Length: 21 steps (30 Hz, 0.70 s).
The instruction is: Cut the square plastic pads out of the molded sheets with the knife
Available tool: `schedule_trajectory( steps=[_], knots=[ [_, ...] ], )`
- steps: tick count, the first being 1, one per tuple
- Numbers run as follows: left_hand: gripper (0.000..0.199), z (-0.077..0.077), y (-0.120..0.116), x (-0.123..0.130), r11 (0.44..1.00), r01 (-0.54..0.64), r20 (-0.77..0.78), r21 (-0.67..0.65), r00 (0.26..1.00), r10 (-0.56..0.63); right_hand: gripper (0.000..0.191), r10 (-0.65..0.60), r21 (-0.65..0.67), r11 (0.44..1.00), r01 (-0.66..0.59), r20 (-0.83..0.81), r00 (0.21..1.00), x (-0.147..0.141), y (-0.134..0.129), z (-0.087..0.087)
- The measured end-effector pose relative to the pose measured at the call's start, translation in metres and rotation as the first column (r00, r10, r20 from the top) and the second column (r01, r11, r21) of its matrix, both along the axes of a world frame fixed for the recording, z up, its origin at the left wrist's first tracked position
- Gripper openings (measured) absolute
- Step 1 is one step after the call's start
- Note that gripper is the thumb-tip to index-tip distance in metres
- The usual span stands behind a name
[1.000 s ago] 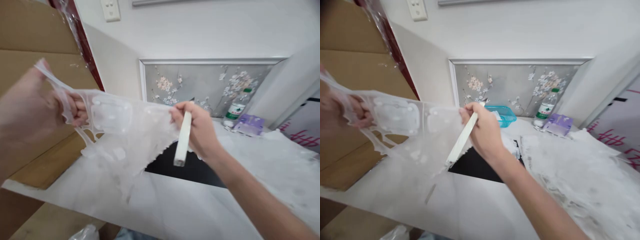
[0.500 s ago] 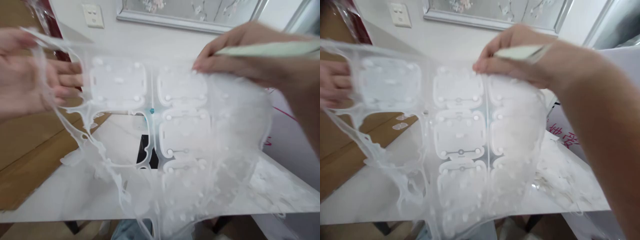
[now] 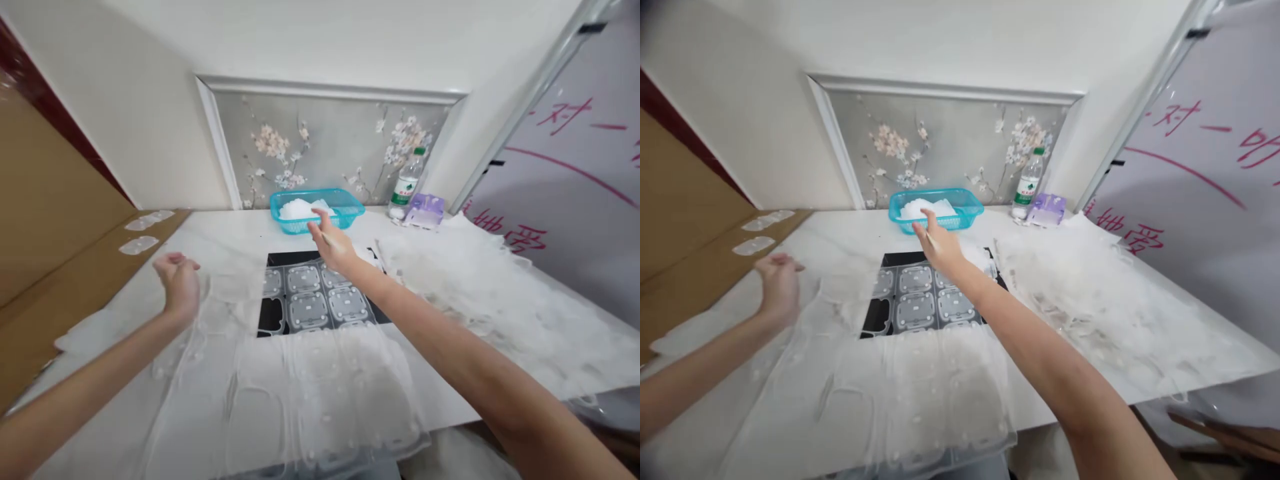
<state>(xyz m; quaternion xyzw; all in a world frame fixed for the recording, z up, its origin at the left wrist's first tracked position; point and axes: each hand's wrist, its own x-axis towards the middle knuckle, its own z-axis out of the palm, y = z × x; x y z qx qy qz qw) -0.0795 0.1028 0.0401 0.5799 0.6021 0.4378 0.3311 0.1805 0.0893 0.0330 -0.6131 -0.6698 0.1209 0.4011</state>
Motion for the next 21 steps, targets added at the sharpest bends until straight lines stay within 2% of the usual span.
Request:
schedule_trajectory(
  steps=[1, 2, 3, 4, 5, 6, 7, 8, 9, 10, 11, 13, 16, 21],
  knots=[
    [0.026, -0.007, -0.006, 0.003, 0.997, 0.007, -0.05, 0.076, 0.999, -0.003, 0.046, -0.006, 0.035, 0.999, 0.009, -0.092, 0.996, -0.003, 0.002, -0.001],
    [0.028, -0.014, -0.013, 0.008, 0.989, 0.066, -0.113, 0.135, 0.992, -0.051, 0.049, -0.002, 0.056, 0.998, 0.012, -0.175, 0.985, -0.007, 0.002, -0.003],
    [0.03, -0.02, -0.021, 0.014, 0.974, 0.168, -0.178, 0.15, 0.974, -0.14, 0.05, 0.007, 0.065, 0.998, 0.009, -0.24, 0.971, -0.011, 0.002, -0.005],
    [0.029, -0.027, -0.029, 0.02, 0.932, 0.339, -0.268, 0.128, 0.917, -0.296, 0.049, 0.027, 0.062, 0.998, -0.009, -0.305, 0.952, -0.014, 0.0, -0.008],
    [0.033, -0.034, -0.036, 0.027, 0.805, 0.586, -0.49, 0.096, 0.731, -0.474, 0.046, 0.056, 0.048, 0.998, -0.041, -0.378, 0.924, -0.016, -0.003, -0.012],
    [0.038, -0.04, -0.043, 0.033, 0.697, 0.716, -0.644, 0.041, 0.553, -0.529, 0.041, 0.087, 0.027, 0.996, -0.084, -0.465, 0.881, -0.018, -0.008, -0.017],
    [0.044, -0.046, -0.048, 0.038, 0.634, 0.773, -0.736, -0.006, 0.426, -0.526, 0.035, 0.113, 0.0, 0.99, -0.138, -0.578, 0.809, -0.018, -0.013, -0.022],
    [0.048, -0.052, -0.052, 0.043, 0.594, 0.804, -0.8, -0.04, 0.33, -0.501, 0.031, 0.109, -0.034, 0.984, -0.177, -0.672, 0.732, -0.017, -0.018, -0.028],
    [0.051, -0.056, -0.054, 0.046, 0.579, 0.813, -0.837, -0.063, 0.273, -0.474, 0.029, 0.09, -0.071, 0.975, -0.209, -0.737, 0.67, -0.014, -0.024, -0.033],
    [0.053, -0.059, -0.055, 0.047, 0.575, 0.814, -0.858, -0.082, 0.236, -0.456, 0.028, 0.067, -0.106, 0.967, -0.231, -0.771, 0.633, -0.011, -0.029, -0.038],
    [0.054, -0.061, -0.055, 0.048, 0.575, 0.813, -0.87, -0.098, 0.21, -0.446, 0.027, 0.052, -0.14, 0.958, -0.25, -0.773, 0.632, -0.006, -0.034, -0.042],
    [0.056, -0.062, -0.053, 0.049, 0.574, 0.809, -0.879, -0.126, 0.177, -0.442, 0.023, 0.065, -0.192, 0.934, -0.3, -0.736, 0.674, 0.004, -0.04, -0.048],
    [0.056, -0.059, -0.051, 0.048, 0.576, 0.806, -0.884, -0.139, 0.161, -0.438, 0.018, 0.113, -0.243, 0.901, -0.359, -0.668, 0.736, 0.015, -0.042, -0.053],
    [0.058, -0.059, -0.052, 0.049, 0.568, 0.812, -0.884, -0.137, 0.159, -0.44, 0.013, 0.158, -0.264, 0.877, -0.402, -0.632, 0.759, 0.017, -0.039, -0.055]
  ],
)
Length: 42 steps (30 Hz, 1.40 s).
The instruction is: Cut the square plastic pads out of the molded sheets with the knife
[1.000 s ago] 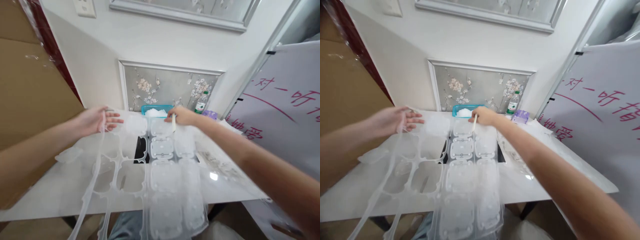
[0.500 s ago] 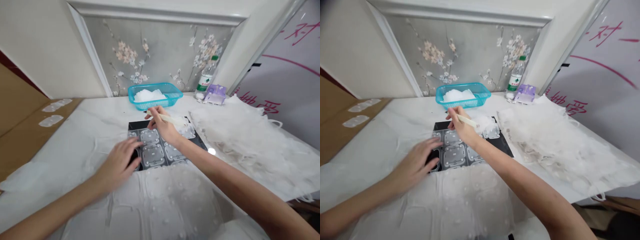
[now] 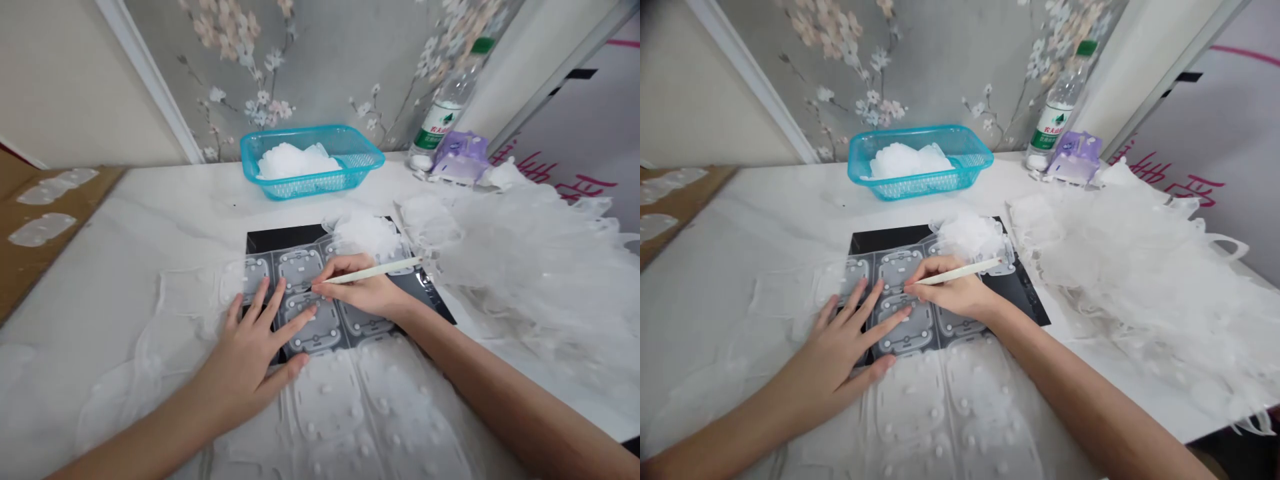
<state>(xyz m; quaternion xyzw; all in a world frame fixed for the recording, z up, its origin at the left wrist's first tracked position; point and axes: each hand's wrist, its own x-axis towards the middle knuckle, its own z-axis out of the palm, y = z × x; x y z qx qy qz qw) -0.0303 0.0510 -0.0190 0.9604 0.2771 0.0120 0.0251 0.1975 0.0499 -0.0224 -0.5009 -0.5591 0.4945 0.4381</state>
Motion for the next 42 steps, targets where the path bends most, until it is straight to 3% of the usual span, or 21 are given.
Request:
schedule_trajectory(
  steps=[9, 12, 15, 20, 25, 32, 35, 39, 42],
  knots=[
    [0.059, -0.002, 0.0, 0.001, 1.0, 0.019, -0.014, 0.023, 1.0, -0.019, 0.01, -0.003, 0.082, 0.997, -0.013, 0.189, 0.982, -0.006, 0.0, 0.001],
    [0.058, -0.001, 0.0, 0.001, 1.0, 0.016, -0.014, 0.011, 1.0, -0.016, 0.007, 0.073, 0.165, 0.978, -0.123, 0.283, 0.956, -0.005, 0.003, 0.008],
    [0.056, 0.0, 0.0, 0.002, 1.0, -0.005, -0.005, -0.013, 1.0, 0.005, 0.006, 0.188, 0.213, 0.929, -0.304, 0.436, 0.88, 0.002, 0.012, 0.02],
    [0.055, 0.002, 0.0, 0.003, 0.999, -0.033, 0.002, -0.034, 0.999, 0.033, 0.006, 0.357, 0.087, 0.883, -0.46, 0.513, 0.781, 0.019, 0.026, 0.041],
    [0.055, 0.002, -0.001, 0.002, 0.999, -0.026, 0.006, -0.041, 1.0, 0.027, 0.006, 0.392, -0.001, 0.893, -0.45, 0.49, 0.778, 0.03, 0.03, 0.046],
    [0.053, -0.001, 0.0, 0.004, 0.999, -0.02, 0.026, -0.034, 0.999, 0.021, 0.015, 0.384, 0.115, 0.893, -0.435, 0.309, 0.87, 0.013, 0.035, 0.023],
    [0.053, 0.0, 0.0, 0.003, 0.999, -0.02, 0.027, -0.037, 0.999, 0.021, 0.011, 0.398, 0.116, 0.878, -0.465, 0.364, 0.842, 0.014, 0.034, 0.029],
    [0.054, 0.0, -0.001, 0.004, 0.999, -0.025, 0.04, -0.038, 0.999, 0.026, 0.007, 0.393, 0.02, 0.886, -0.463, 0.496, 0.774, 0.027, 0.031, 0.045],
    [0.053, 0.0, -0.001, 0.005, 0.999, -0.029, 0.039, -0.036, 0.999, 0.03, 0.007, 0.345, 0.03, 0.916, -0.4, 0.451, 0.823, 0.03, 0.03, 0.05]
  ],
)
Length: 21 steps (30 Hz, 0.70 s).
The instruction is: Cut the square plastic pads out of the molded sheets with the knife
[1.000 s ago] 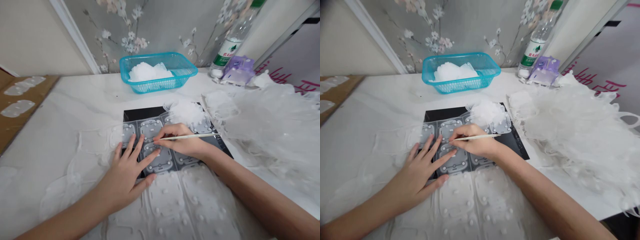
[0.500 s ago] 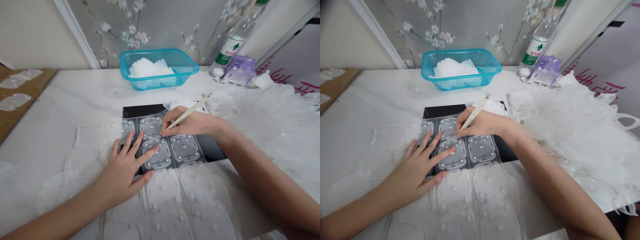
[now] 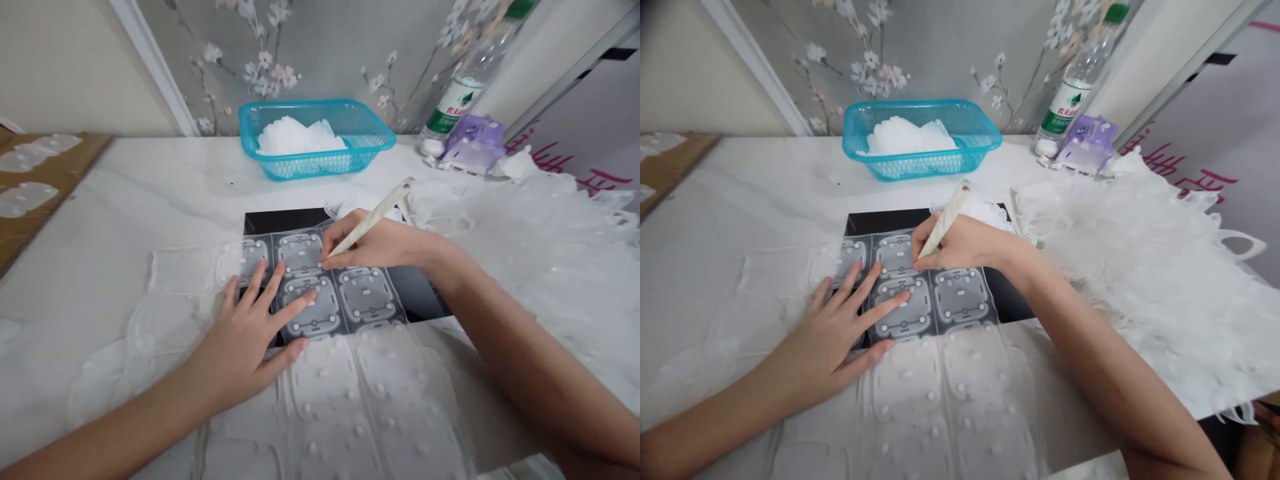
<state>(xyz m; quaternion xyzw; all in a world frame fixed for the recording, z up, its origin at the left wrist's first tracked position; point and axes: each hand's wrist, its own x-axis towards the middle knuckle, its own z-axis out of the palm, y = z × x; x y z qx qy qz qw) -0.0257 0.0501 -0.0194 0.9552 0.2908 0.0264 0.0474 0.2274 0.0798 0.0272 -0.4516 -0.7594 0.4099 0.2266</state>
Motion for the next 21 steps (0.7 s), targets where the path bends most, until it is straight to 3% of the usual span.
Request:
schedule_trajectory(
  steps=[4, 6, 8, 12, 16, 21],
  knots=[
    [0.054, 0.001, -0.001, -0.001, 1.0, 0.001, 0.008, 0.02, 1.0, -0.001, 0.024, -0.195, 0.048, 0.977, 0.21, -0.215, 0.957, -0.008, -0.002, 0.001],
    [0.052, 0.003, -0.002, -0.001, 0.998, 0.023, 0.034, 0.053, 0.999, -0.024, 0.036, -0.245, 0.075, 0.96, 0.269, -0.235, 0.941, -0.012, -0.002, 0.0],
    [0.045, 0.005, -0.004, -0.002, 0.992, 0.073, 0.088, 0.103, 0.993, -0.082, 0.038, -0.189, 0.14, 0.967, 0.213, -0.168, 0.967, -0.015, -0.002, -0.004],
    [0.038, 0.006, -0.004, 0.0, 0.977, 0.176, 0.142, 0.122, 0.971, -0.193, 0.029, 0.019, 0.308, 0.95, -0.047, 0.095, 0.995, -0.017, 0.003, -0.022],
    [0.037, 0.005, -0.001, 0.001, 0.98, 0.183, 0.155, 0.072, 0.969, -0.192, 0.029, 0.018, 0.343, 0.934, -0.101, 0.237, 0.971, -0.015, 0.009, -0.036],
    [0.036, 0.004, -0.001, 0.001, 0.981, 0.191, 0.189, 0.044, 0.962, -0.196, 0.022, 0.012, 0.407, 0.894, -0.185, 0.392, 0.92, -0.022, 0.003, -0.029]
  ],
)
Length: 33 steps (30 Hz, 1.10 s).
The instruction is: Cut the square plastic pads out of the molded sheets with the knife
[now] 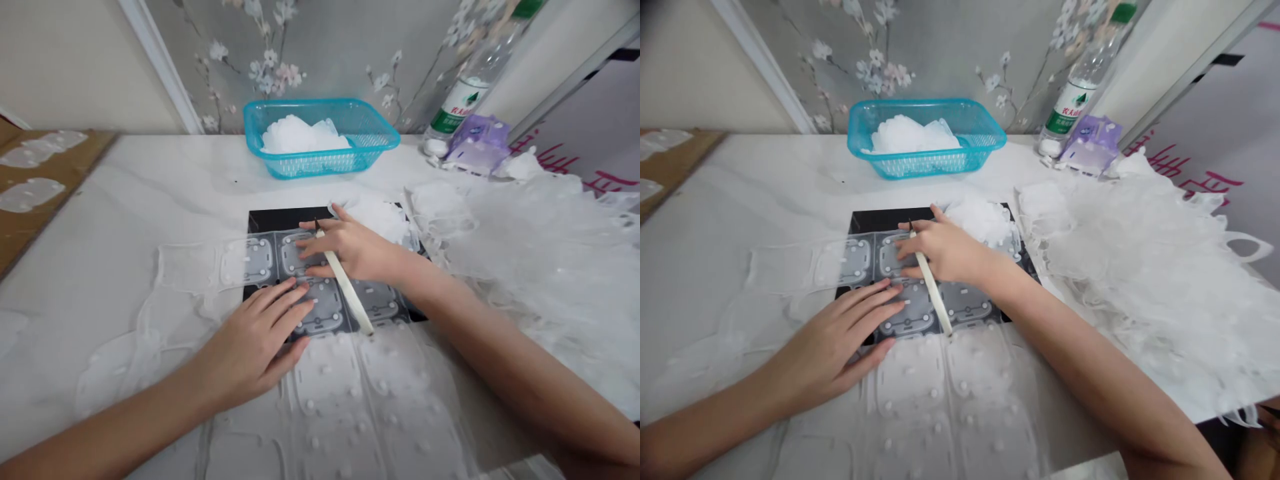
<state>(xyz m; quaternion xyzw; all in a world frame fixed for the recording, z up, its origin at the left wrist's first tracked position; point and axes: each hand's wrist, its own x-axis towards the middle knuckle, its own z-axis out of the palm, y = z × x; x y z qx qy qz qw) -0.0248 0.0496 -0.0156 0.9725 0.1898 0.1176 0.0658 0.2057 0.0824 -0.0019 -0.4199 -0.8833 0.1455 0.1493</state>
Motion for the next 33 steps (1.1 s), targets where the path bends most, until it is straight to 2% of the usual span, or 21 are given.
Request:
schedule_trajectory(
  steps=[3, 5, 9, 14, 20, 24, 26, 28, 29, 31, 33],
  knots=[
    [0.036, 0.0, 0.0, 0.0, 1.0, 0.002, 0.003, -0.009, 1.0, -0.001, 0.015, 0.028, 0.13, 0.99, -0.057, 0.214, 0.976, -0.013, -0.008, 0.007],
    [0.036, 0.001, 0.0, 0.001, 1.0, 0.003, -0.003, -0.015, 1.0, -0.003, 0.021, 0.018, 0.205, 0.975, -0.087, 0.315, 0.949, -0.02, -0.012, 0.008],
    [0.036, 0.002, 0.0, 0.002, 1.0, 0.01, -0.013, -0.028, 1.0, -0.01, 0.023, -0.034, 0.301, 0.95, -0.081, 0.357, 0.933, -0.023, -0.014, 0.0],
    [0.036, 0.002, 0.0, 0.002, 0.999, -0.004, -0.02, -0.05, 1.0, 0.003, 0.024, -0.204, 0.33, 0.936, 0.125, 0.217, 0.955, -0.02, -0.013, -0.014],
    [0.031, 0.003, -0.001, 0.005, 0.997, -0.021, -0.025, -0.078, 0.999, 0.02, 0.025, -0.346, 0.271, 0.905, 0.327, 0.026, 0.938, -0.025, -0.014, -0.021],
    [0.027, 0.005, -0.001, 0.003, 0.984, -0.061, -0.008, -0.168, 0.998, 0.06, 0.017, -0.303, 0.219, 0.925, 0.312, -0.074, 0.95, -0.022, -0.012, -0.025],
    [0.021, 0.006, 0.0, 0.001, 0.964, -0.133, 0.064, -0.23, 0.986, 0.152, 0.013, -0.257, 0.214, 0.934, 0.287, -0.157, 0.954, -0.02, -0.011, -0.027],
    [0.016, 0.006, 0.003, -0.001, 0.918, -0.257, 0.18, -0.302, 0.931, 0.319, 0.011, -0.23, 0.233, 0.928, 0.291, -0.257, 0.939, -0.019, -0.011, -0.028],
    [0.015, 0.007, 0.005, -0.002, 0.875, -0.322, 0.221, -0.361, 0.882, 0.416, 0.01, -0.221, 0.25, 0.92, 0.302, -0.303, 0.927, -0.019, -0.012, -0.029],
    [0.016, 0.009, 0.009, -0.002, 0.751, -0.407, 0.196, -0.52, 0.799, 0.569, 0.008, -0.205, 0.287, 0.902, 0.322, -0.373, 0.905, -0.019, -0.013, -0.029],
    [0.023, 0.015, 0.013, 0.003, 0.585, -0.418, 0.069, -0.695, 0.772, 0.632, 0.007, -0.184, 0.321, 0.887, 0.331, -0.413, 0.892, -0.02, -0.015, -0.03]
  ],
)
